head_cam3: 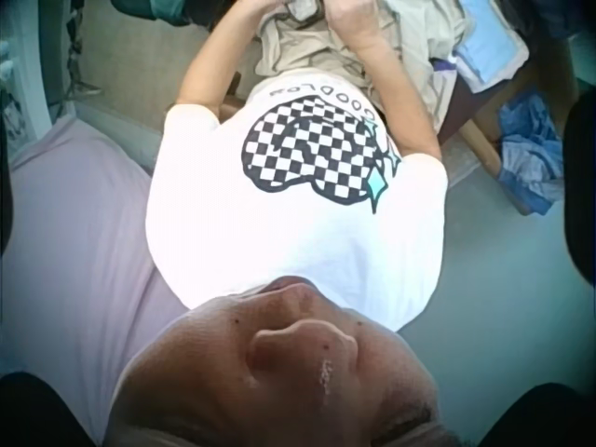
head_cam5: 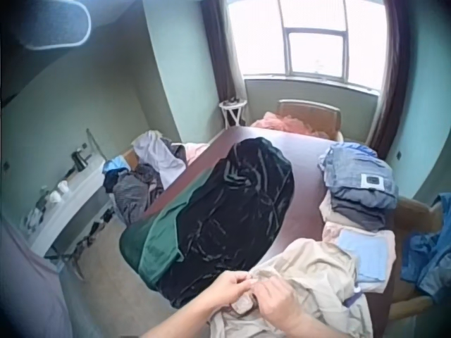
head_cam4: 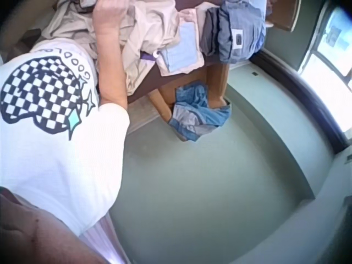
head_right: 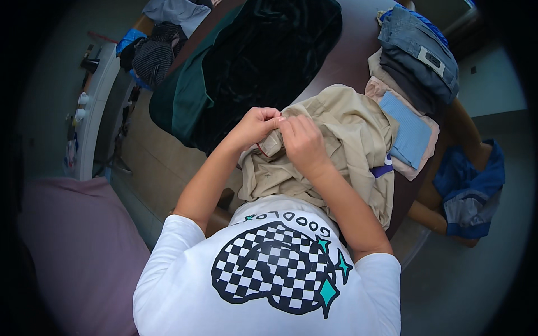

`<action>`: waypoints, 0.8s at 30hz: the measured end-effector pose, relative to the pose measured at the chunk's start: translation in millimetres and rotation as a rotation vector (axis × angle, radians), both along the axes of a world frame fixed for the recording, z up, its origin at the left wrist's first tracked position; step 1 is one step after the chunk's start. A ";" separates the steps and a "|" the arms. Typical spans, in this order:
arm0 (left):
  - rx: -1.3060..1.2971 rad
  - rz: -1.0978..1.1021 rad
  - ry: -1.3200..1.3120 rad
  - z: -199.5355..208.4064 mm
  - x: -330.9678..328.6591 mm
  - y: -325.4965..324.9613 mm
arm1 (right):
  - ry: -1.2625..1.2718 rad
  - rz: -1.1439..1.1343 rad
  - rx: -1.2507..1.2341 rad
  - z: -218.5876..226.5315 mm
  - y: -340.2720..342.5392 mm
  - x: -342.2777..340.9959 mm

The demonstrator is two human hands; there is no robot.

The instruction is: The person folds several garments on a table, including a light-colored shirt, a blue top, and a beige jacket. They smooth and fold each item neatly, stacking them on the table.

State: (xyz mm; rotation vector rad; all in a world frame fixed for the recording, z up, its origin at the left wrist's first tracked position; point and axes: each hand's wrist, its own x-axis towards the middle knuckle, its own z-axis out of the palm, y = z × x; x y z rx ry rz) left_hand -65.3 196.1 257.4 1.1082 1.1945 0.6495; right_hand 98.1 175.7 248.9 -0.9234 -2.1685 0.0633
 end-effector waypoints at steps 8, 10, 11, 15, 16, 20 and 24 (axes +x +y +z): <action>0.602 0.083 0.387 -14.6 17.7 -6.3 | -0.106 0.033 0.020 10.3 -1.8 5.8; 0.551 0.093 0.376 -7.2 21.4 -6.2 | -0.111 0.044 0.023 13.2 -0.8 10.4; 0.473 0.073 0.354 -1.6 21.4 -5.6 | -0.097 0.040 0.020 12.9 -0.9 12.4; 0.028 0.131 -0.164 -3.3 13.4 -3.5 | -0.050 0.038 0.020 11.2 -5.8 16.2; -0.055 0.090 -0.141 -1.8 8.3 -5.6 | -0.041 0.039 0.023 10.7 -7.2 16.1; -0.074 0.024 -0.282 -9.9 -2.1 -19.9 | 0.064 0.006 0.000 3.5 -6.4 11.0; 0.181 -0.064 -0.021 -6.2 -0.8 -29.9 | 0.118 0.018 -0.065 5.3 -4.5 8.9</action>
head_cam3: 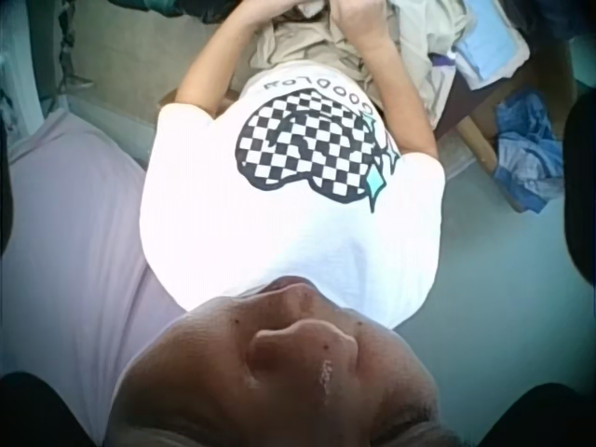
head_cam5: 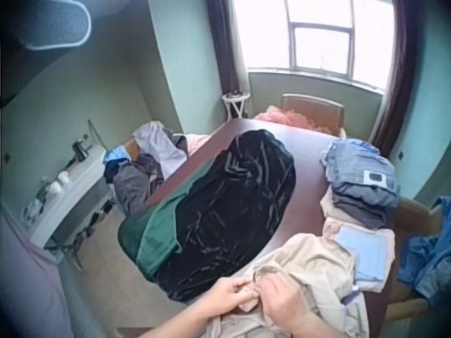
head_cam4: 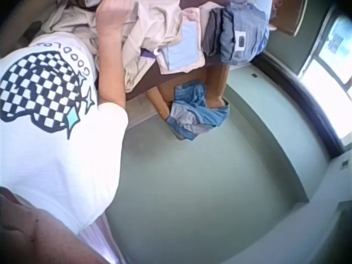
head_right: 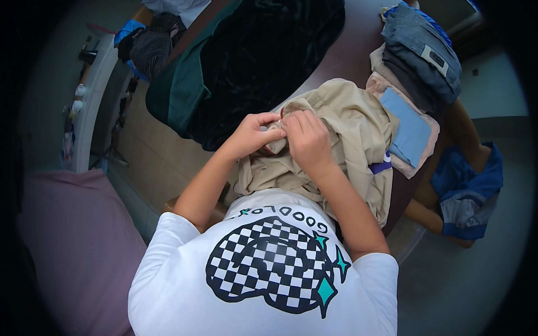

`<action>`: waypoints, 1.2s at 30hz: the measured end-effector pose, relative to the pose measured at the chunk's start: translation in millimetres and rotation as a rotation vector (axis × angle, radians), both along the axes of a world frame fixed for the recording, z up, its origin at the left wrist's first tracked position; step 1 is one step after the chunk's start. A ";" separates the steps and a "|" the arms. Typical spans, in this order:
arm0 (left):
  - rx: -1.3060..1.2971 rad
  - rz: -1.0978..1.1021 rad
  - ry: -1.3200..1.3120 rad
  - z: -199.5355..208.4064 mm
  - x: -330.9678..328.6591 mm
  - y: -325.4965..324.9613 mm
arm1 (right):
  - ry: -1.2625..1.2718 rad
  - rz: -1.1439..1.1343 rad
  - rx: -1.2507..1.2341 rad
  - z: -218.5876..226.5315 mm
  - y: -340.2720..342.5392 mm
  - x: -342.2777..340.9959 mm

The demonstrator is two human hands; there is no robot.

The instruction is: The person folds several garments on a table, including a light-colored shirt, a blue top, and a beige jacket. They smooth and fold each item neatly, stacking them on the table.

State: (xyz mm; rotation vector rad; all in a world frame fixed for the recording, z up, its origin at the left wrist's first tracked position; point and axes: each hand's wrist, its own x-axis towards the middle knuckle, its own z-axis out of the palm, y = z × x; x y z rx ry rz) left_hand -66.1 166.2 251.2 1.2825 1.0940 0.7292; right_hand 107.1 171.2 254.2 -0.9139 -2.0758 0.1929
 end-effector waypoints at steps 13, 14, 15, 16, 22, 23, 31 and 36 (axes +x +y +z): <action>0.221 -0.013 0.135 -5.5 7.3 -1.7 | -0.062 0.102 -0.376 33.0 22.5 28.0; 0.243 -0.022 0.147 -4.8 8.4 -1.8 | -0.094 0.120 -0.493 30.9 27.6 31.7; 0.266 -0.031 0.160 -2.9 9.5 -1.8 | -0.125 0.140 -0.609 28.7 33.6 35.0; 0.289 -0.039 0.173 -1.4 10.4 -2.0 | -0.157 0.159 -0.726 26.6 38.4 37.5; 0.015 0.043 0.048 5.9 13.2 -4.6 | 0.080 0.198 -0.893 8.8 37.3 34.8; 0.021 0.070 0.031 1.8 12.3 -4.6 | 0.094 0.215 -0.885 6.7 37.5 34.2; -0.131 0.155 0.061 5.3 8.9 -0.5 | 0.218 0.224 -0.999 0.8 34.6 31.8; -0.063 0.241 -0.058 -9.2 10.5 -0.9 | 0.316 0.181 -1.005 0.3 29.5 27.0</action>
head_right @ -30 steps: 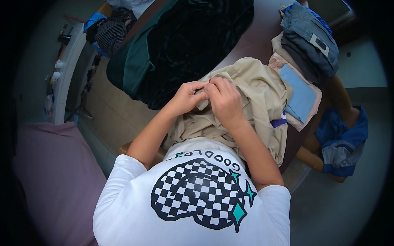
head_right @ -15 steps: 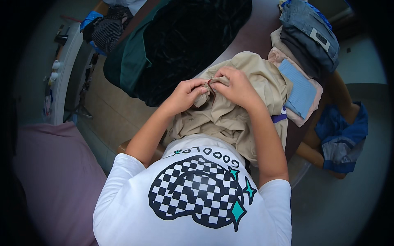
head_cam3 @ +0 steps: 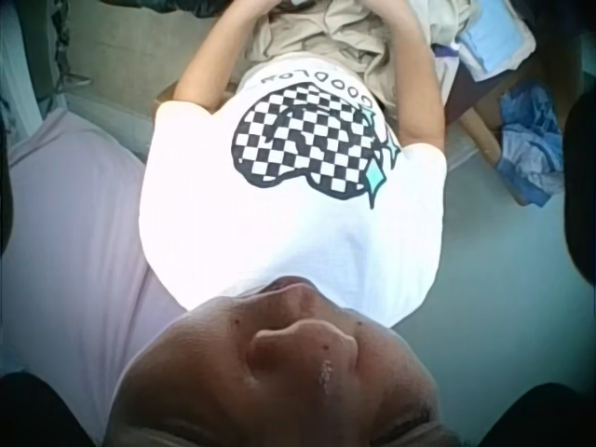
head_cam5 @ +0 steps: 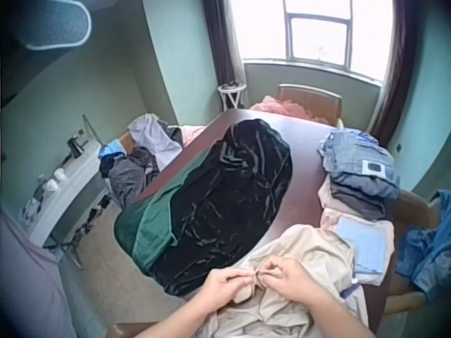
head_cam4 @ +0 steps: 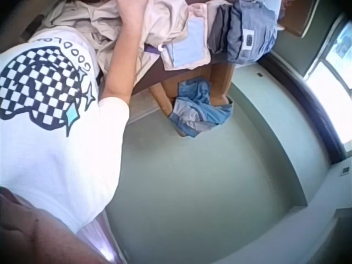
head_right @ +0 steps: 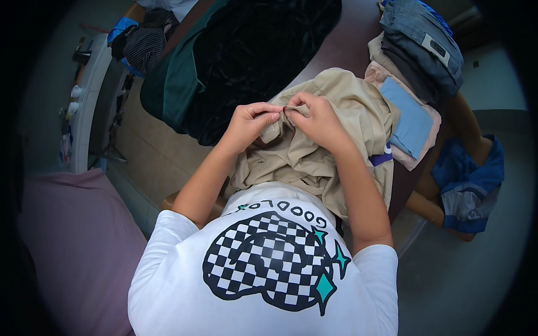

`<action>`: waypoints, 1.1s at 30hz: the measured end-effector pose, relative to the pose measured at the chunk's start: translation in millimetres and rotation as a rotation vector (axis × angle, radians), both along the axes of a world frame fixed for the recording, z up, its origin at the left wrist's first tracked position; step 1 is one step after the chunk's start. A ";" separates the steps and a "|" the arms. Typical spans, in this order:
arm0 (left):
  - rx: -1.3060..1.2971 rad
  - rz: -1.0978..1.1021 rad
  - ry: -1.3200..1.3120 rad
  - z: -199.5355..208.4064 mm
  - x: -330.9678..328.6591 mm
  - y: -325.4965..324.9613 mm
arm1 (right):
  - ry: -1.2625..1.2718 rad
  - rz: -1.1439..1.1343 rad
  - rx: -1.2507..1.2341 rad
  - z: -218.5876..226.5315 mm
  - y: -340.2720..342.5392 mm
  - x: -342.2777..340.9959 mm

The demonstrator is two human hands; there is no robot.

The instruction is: The person folds several garments on a table, including a light-colored shirt, a blue top, and a beige jacket. They smooth and fold each item neatly, stacking them on the table.

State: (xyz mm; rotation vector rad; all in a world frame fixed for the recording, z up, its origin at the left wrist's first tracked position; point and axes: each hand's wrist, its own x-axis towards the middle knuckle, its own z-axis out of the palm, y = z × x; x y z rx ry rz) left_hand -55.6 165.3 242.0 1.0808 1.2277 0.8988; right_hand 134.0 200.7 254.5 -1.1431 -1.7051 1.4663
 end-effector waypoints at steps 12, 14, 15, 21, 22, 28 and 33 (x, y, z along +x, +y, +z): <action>0.128 -0.052 0.157 5.6 2.1 -1.3 | -0.074 -0.210 0.403 -4.2 -13.9 -14.1; 0.098 -0.074 0.149 4.5 -0.2 -0.7 | -0.120 -0.188 0.531 -2.0 -13.8 -13.9; 0.132 -0.079 0.136 0.0 -2.3 1.1 | -0.080 -0.198 0.460 -2.4 -14.3 -14.1; -0.106 -0.170 -0.066 12.2 -6.1 13.8 | 0.091 -0.214 0.079 -4.5 -10.4 -13.3; -0.149 -0.205 -0.095 9.6 -7.4 17.1 | 0.111 -0.209 0.074 -4.5 -9.3 -14.3; -0.240 -0.347 -0.176 6.7 -2.8 24.6 | 0.167 -0.214 0.191 -16.6 -4.4 -19.4; -0.229 -0.393 -0.133 -3.7 -4.0 25.8 | -0.006 -0.334 0.387 -16.3 -2.1 -18.2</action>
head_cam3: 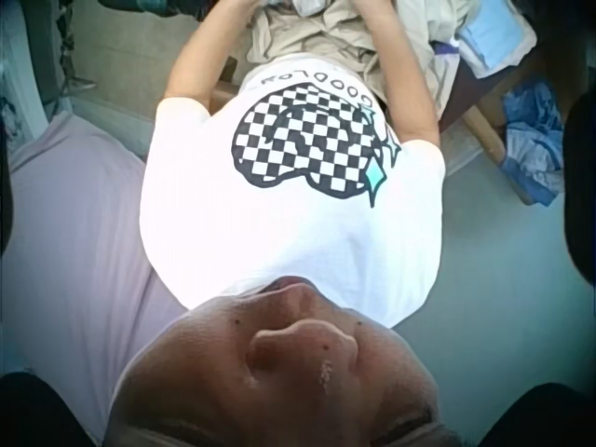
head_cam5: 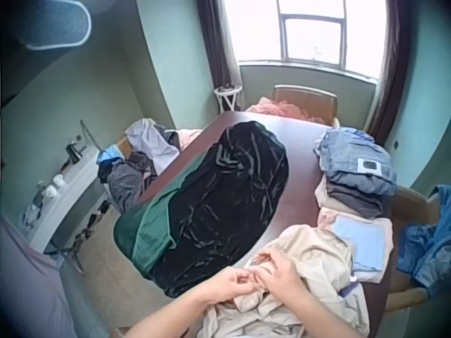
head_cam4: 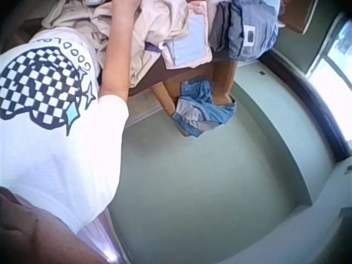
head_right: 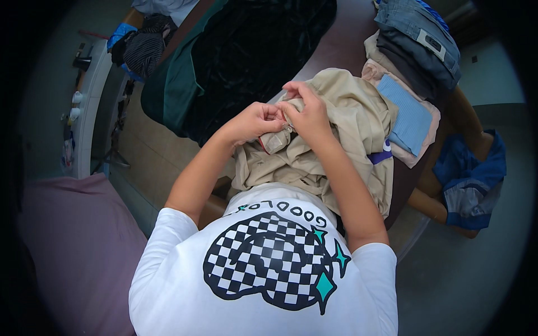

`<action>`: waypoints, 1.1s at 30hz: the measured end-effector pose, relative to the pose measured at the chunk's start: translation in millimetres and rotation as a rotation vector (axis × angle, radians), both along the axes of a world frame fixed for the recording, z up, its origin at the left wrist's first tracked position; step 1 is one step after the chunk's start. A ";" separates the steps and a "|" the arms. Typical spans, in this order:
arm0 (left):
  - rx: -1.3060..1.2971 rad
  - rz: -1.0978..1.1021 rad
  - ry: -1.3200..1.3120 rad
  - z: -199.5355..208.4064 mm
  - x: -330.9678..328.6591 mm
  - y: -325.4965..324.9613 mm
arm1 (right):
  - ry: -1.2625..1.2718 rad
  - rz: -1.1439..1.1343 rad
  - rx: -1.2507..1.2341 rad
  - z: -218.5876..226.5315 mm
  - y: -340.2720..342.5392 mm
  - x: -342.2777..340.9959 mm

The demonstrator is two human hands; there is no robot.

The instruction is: The person folds several garments on a table, including a light-colored shirt, a blue top, and a beige jacket. They smooth and fold each item neatly, stacking them on the table.

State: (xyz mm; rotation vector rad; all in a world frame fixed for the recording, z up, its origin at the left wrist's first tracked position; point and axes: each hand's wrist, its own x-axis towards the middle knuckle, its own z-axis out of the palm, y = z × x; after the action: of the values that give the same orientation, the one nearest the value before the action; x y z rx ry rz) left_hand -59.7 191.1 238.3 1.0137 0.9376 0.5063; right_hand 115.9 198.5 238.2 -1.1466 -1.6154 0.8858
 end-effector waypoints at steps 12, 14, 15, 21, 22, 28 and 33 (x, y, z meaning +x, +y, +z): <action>-0.038 0.251 -0.001 11.4 -1.0 -2.6 | -0.167 -0.001 0.087 7.7 -37.6 -1.8; -0.033 0.262 0.009 12.0 0.8 -3.7 | -0.095 -0.022 0.057 10.1 -37.2 -5.2; -0.034 0.269 0.015 11.8 1.3 -4.1 | -0.059 -0.032 0.043 11.6 -36.9 -6.5; 0.008 0.253 0.065 9.4 -0.9 -2.6 | -0.111 0.015 0.143 12.5 -33.9 -8.3; 0.012 0.257 0.066 9.7 -0.8 -2.7 | -0.125 0.031 0.156 12.4 -33.8 -7.4; 0.059 0.330 0.074 4.3 1.4 -4.0 | -0.300 0.157 0.400 14.3 -25.1 2.2; 0.305 0.345 0.201 2.1 6.2 -1.4 | -0.442 0.211 0.522 15.0 -17.7 6.2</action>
State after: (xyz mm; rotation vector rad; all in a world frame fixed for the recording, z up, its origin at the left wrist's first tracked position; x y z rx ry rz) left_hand -53.5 189.7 240.4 1.1984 1.2506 0.8665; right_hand 122.0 180.8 253.2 -0.8399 -2.1939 0.2992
